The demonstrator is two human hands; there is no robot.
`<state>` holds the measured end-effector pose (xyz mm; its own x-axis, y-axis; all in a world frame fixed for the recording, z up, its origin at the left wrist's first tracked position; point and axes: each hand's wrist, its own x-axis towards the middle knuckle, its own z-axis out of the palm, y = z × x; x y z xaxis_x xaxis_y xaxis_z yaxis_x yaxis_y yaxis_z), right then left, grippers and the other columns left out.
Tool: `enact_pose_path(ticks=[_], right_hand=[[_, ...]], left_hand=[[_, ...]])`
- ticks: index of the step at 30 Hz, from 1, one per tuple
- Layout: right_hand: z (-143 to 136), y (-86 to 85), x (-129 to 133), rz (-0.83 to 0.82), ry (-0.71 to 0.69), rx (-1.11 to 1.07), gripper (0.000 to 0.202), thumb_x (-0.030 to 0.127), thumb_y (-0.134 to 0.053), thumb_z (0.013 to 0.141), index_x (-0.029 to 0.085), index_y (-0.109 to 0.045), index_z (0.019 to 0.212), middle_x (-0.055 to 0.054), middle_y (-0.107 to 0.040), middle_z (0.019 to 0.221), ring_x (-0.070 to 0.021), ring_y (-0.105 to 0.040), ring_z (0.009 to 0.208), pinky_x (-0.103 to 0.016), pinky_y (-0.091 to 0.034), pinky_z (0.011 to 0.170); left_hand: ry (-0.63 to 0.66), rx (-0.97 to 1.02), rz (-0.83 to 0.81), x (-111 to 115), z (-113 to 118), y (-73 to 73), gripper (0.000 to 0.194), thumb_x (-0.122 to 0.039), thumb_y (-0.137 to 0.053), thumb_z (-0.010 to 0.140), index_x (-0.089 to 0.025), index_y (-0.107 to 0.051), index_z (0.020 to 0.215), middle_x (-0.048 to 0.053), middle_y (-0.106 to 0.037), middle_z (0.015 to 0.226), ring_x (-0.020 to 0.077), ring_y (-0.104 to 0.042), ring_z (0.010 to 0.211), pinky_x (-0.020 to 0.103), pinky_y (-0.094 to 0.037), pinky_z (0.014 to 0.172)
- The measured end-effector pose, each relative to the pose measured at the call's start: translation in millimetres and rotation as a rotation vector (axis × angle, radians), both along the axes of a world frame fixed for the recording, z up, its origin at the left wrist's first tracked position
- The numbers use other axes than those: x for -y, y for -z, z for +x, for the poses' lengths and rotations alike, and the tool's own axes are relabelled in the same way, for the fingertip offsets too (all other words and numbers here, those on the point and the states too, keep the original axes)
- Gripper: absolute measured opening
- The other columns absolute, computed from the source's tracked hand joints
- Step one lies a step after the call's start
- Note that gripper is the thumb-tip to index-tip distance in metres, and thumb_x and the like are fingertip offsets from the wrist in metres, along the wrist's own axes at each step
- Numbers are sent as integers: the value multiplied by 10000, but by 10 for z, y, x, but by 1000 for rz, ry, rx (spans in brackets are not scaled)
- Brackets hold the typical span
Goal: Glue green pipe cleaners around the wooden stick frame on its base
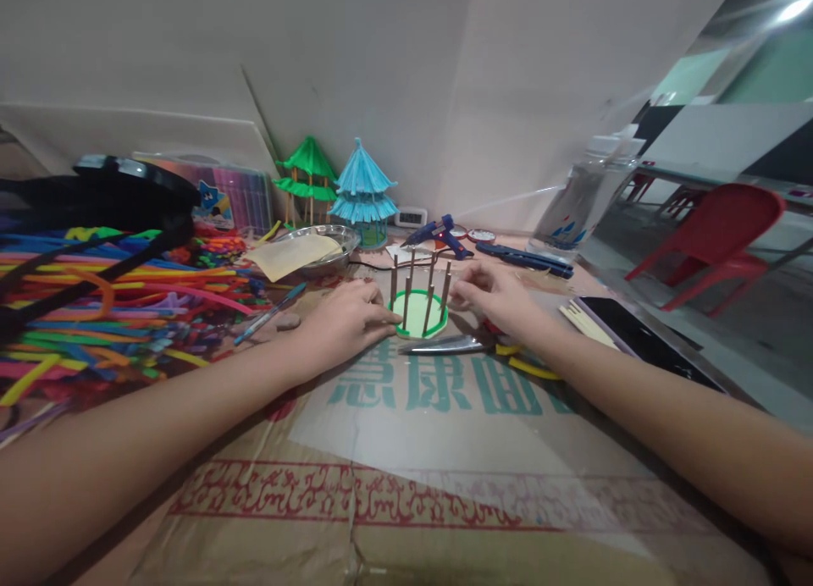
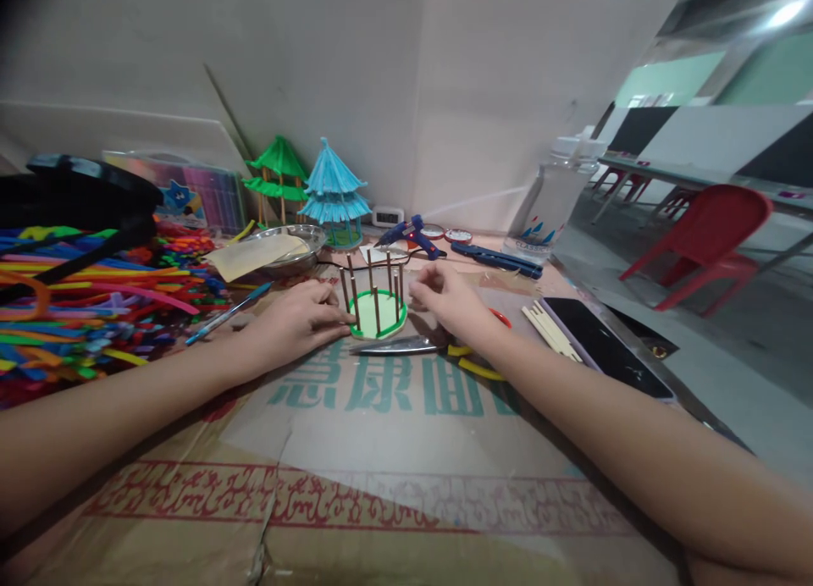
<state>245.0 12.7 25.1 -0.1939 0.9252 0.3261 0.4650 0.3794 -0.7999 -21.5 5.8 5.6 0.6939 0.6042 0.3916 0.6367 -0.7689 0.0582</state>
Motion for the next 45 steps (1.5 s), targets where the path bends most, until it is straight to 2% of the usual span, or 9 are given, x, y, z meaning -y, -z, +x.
enact_pose_path(ticks=[3, 7, 9, 17, 25, 30, 37, 43, 45], right_hand=[[24, -97, 209, 267, 28, 241, 207, 290, -564, 925, 177, -594, 754, -8, -611, 705, -136, -542, 645, -273, -415, 617], [-33, -104, 527, 586, -279, 555, 242, 255, -521, 973, 142, -729, 922, -54, -683, 749, -152, -581, 678, -280, -388, 627], [-96, -55, 611, 656, -337, 666, 288, 253, -486, 992, 131, -747, 987, -71, -686, 746, -170, -595, 692, -291, -380, 623], [-267, 73, 583, 452, -268, 838, 287, 261, -487, 990, 169, -732, 1107, -73, -705, 813, -191, -612, 763, -293, -372, 668], [-247, 62, 577, 430, -258, 855, 294, 262, -484, 993, 160, -721, 1131, -83, -704, 839, -199, -614, 778, -297, -383, 681], [-254, 54, 579, 409, -256, 862, 293, 266, -485, 993, 168, -721, 1137, -82, -706, 856, -196, -617, 777, -297, -385, 684], [-246, 69, 578, 428, -257, 849, 285, 263, -487, 991, 177, -722, 1129, -78, -709, 858, -189, -620, 772, -294, -389, 684], [-240, 84, 577, 425, -258, 832, 296, 265, -483, 992, 174, -723, 1139, -78, -720, 867, -201, -634, 813, -303, -413, 710], [-238, 70, 575, 417, -245, 833, 295, 275, -485, 994, 176, -725, 1134, -80, -723, 873, -201, -636, 814, -303, -413, 710]], left_hand=[[-6, -12, 11, 35, 37, -13, 258, -419, -604, 935, -243, -783, 991, 60, -622, 880, 224, -541, 888, 352, -371, 771], [-52, -16, 20, 94, 76, -35, 286, -433, -568, 956, -257, -789, 917, 53, -634, 861, 211, -540, 869, 349, -342, 761], [-78, -21, 38, 115, 94, -35, 292, -415, -573, 956, -240, -788, 865, 57, -640, 856, 211, -545, 860, 350, -330, 747], [-111, -29, 55, 135, 146, 8, 303, -409, -563, 960, -236, -790, 858, 63, -654, 842, 215, -560, 851, 361, -334, 750], [-55, 93, -49, 162, 128, 1, 234, -364, -615, 936, -204, -754, 1034, 64, -666, 915, 230, -582, 917, 359, -397, 806], [-53, 256, -158, 163, 172, 1, 213, -347, -647, 918, -180, -748, 1001, 41, -691, 857, 205, -605, 871, 324, -424, 779], [-35, 271, -156, 161, 136, -18, 185, -349, -636, 910, -201, -741, 947, 31, -697, 853, 202, -611, 868, 330, -431, 794], [-217, 386, -196, 46, 2, -25, 187, -294, -572, 866, -162, -674, 951, 51, -670, 924, 209, -606, 862, 344, -466, 785], [-190, 349, -223, 1, -15, -3, 248, -320, -588, 855, -162, -672, 1028, 63, -665, 987, 223, -609, 912, 361, -476, 823]])
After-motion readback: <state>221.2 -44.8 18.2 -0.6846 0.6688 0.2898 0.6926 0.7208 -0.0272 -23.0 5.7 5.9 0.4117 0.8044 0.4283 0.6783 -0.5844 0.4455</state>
